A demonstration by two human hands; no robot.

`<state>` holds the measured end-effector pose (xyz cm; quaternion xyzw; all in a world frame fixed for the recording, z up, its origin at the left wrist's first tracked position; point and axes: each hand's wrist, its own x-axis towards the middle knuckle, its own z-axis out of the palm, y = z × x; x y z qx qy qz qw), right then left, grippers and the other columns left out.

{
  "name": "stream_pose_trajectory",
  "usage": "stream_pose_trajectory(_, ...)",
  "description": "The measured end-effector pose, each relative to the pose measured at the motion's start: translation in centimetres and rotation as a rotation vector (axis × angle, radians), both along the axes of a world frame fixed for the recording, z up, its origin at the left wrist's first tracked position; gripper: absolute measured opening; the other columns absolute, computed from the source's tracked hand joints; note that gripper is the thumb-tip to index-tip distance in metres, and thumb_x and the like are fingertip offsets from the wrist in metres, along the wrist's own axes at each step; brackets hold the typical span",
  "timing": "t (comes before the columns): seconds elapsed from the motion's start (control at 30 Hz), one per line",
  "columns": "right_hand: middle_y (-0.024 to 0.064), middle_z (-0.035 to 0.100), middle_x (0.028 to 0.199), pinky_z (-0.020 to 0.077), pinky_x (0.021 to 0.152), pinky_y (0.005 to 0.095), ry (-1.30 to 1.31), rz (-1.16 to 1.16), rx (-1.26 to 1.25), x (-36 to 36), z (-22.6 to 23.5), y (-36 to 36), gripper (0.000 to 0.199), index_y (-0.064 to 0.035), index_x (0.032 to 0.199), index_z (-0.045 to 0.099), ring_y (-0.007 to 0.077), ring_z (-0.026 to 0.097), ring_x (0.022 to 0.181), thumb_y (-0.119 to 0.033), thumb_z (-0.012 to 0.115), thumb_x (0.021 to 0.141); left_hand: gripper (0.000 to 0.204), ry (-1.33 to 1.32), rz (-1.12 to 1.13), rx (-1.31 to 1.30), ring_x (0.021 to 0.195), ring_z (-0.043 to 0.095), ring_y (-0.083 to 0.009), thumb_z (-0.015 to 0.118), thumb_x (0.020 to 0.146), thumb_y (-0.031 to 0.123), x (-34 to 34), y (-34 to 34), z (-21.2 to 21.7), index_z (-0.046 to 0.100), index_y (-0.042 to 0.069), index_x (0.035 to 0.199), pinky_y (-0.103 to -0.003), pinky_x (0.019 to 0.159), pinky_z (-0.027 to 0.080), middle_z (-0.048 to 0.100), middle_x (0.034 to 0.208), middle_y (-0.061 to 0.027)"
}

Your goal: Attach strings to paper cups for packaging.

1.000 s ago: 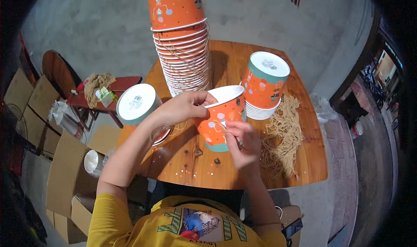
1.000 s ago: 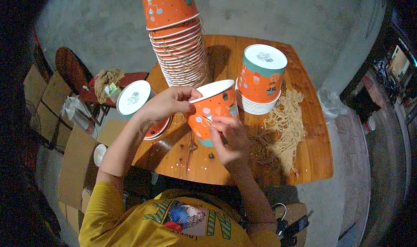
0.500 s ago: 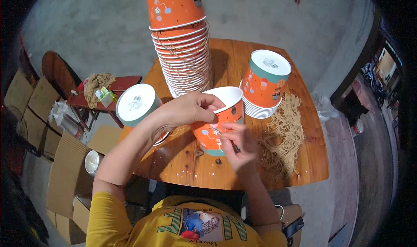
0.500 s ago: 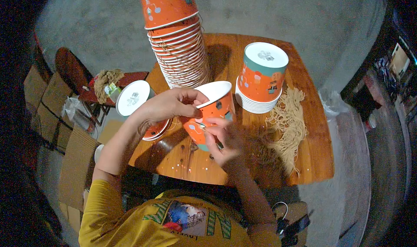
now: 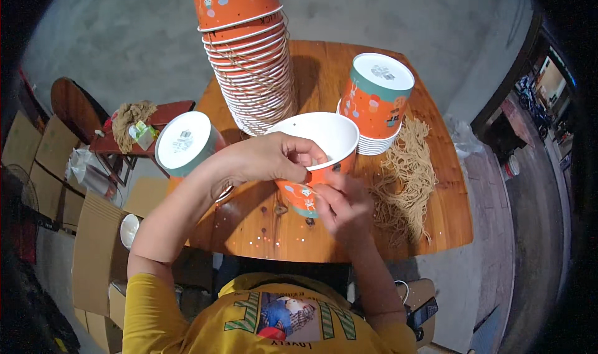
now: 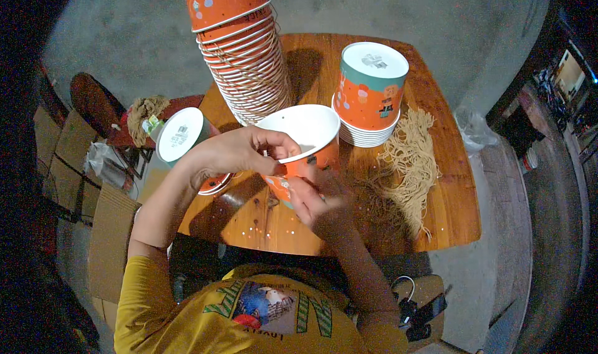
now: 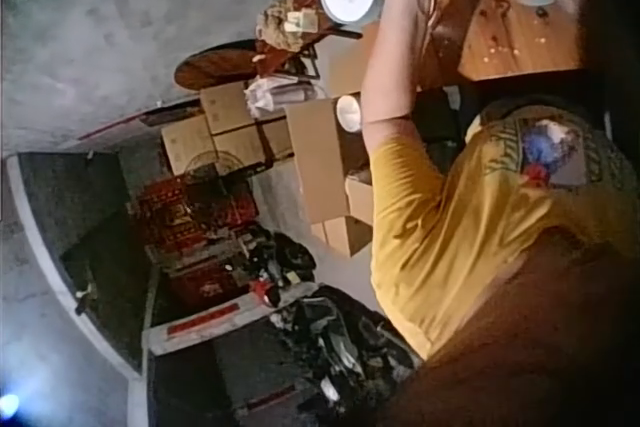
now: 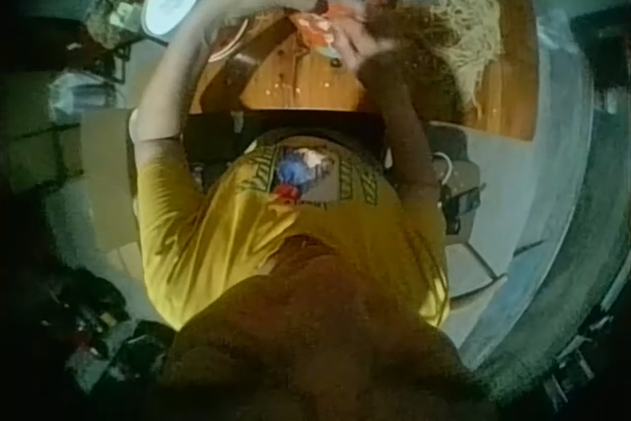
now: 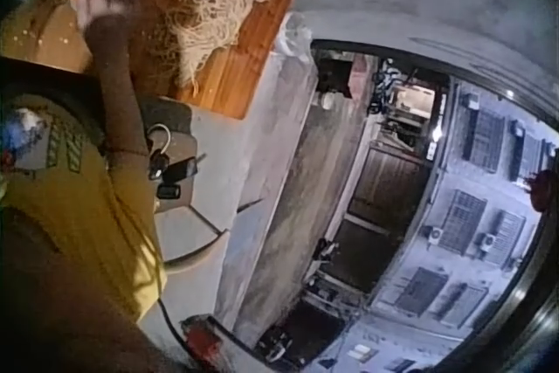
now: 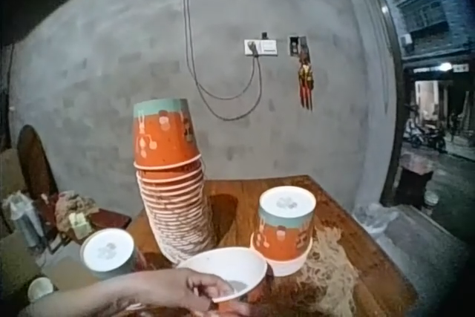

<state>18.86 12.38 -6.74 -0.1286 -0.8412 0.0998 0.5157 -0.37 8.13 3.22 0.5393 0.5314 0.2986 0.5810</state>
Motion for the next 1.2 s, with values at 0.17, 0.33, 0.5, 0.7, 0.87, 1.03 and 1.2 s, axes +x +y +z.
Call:
stream_pose_trajectory(0.17,0.009,0.059,0.083,0.0493,0.06,0.0347,0.036,-0.074,-0.078,0.0,-0.7,-0.5,0.016,-0.006,0.087,0.062,0.025,0.059,0.072,0.0,0.065,0.072,0.031,0.0,-0.006,0.03,0.081,0.048,-0.0028,0.06,0.077,-0.005,-0.2,-0.1,-0.3,0.059,0.003,0.107,-0.02,0.074,0.041,0.051,0.086,0.0069)
stream_pose_trajectory(0.33,0.0065,0.051,0.069,0.0423,0.049,0.0291,0.139,-0.207,-0.141,0.4,0.3,-0.3,0.011,-0.0048,0.078,0.056,0.0189,0.053,0.056,0.003,0.062,0.073,0.028,-0.029,0.022,0.059,0.074,0.042,-0.0019,0.06,0.075,-0.003,0.4,0.0,-0.3,0.058,0.004,0.102,-0.019,0.07,0.036,0.045,0.078,0.0087)
stream_pose_trajectory(0.5,0.0101,0.052,0.07,0.0433,0.052,0.0345,0.042,-0.216,-0.338,1.0,0.8,-1.2,0.009,-0.0045,0.08,0.056,0.024,0.054,0.058,-0.002,0.062,0.075,0.036,0.067,0.005,0.206,0.082,0.042,-0.0042,0.059,0.08,-0.003,0.4,-0.3,-0.1,0.054,0.006,0.114,-0.02,0.075,0.038,0.042,0.086,0.0057)
stream_pose_trajectory(0.7,0.0135,0.054,0.072,0.0462,0.056,0.0373,0.046,-0.153,-0.578,0.9,1.5,-1.1,0.008,-0.0045,0.082,0.055,0.0278,0.058,0.061,-0.007,0.062,0.079,0.029,0.201,0.049,0.493,0.073,0.047,-0.007,0.061,0.087,0.004,1.2,-0.7,-1.5,0.057,0.009,0.116,-0.025,0.066,0.042,0.046,0.079,0.0035)
stream_pose_trajectory(0.87,0.0105,0.054,0.07,0.0439,0.055,0.0333,0.114,-0.076,-0.616,0.4,1.7,-1.2,0.007,-0.0037,0.08,0.055,0.0207,0.055,0.059,-0.005,0.061,0.082,0.014,0.427,0.051,0.801,0.077,0.055,-0.0152,0.063,0.086,0.007,1.4,-0.7,-2.0,0.064,0.005,0.1,-0.03,0.069,0.047,0.053,0.083,-0.0036)
stream_pose_trajectory(1.03,0.0068,0.055,0.068,0.0432,0.055,0.0288,0.151,-0.043,-0.697,0.5,1.5,-1.3,0.008,-0.0037,0.08,0.056,0.0135,0.054,0.06,-0.006,0.064,0.082,0.008,0.481,0.064,0.914,0.079,0.056,-0.0232,0.062,0.087,0.009,1.6,-0.8,-2.3,0.061,0.002,0.091,-0.033,0.069,0.046,0.053,0.085,-0.0084)
stream_pose_trajectory(1.2,0.0053,0.056,0.068,0.0441,0.055,0.0268,0.184,-0.004,-0.852,0.3,2.9,-1.4,0.008,-0.0047,0.085,0.059,0.0116,0.056,0.061,-0.008,0.066,0.083,0.008,0.56,0.076,0.915,0.085,0.057,-0.0244,0.062,0.086,0.008,2.1,-1.0,-2.4,0.059,0.002,0.091,-0.034,0.075,0.047,0.055,0.088,-0.0089)
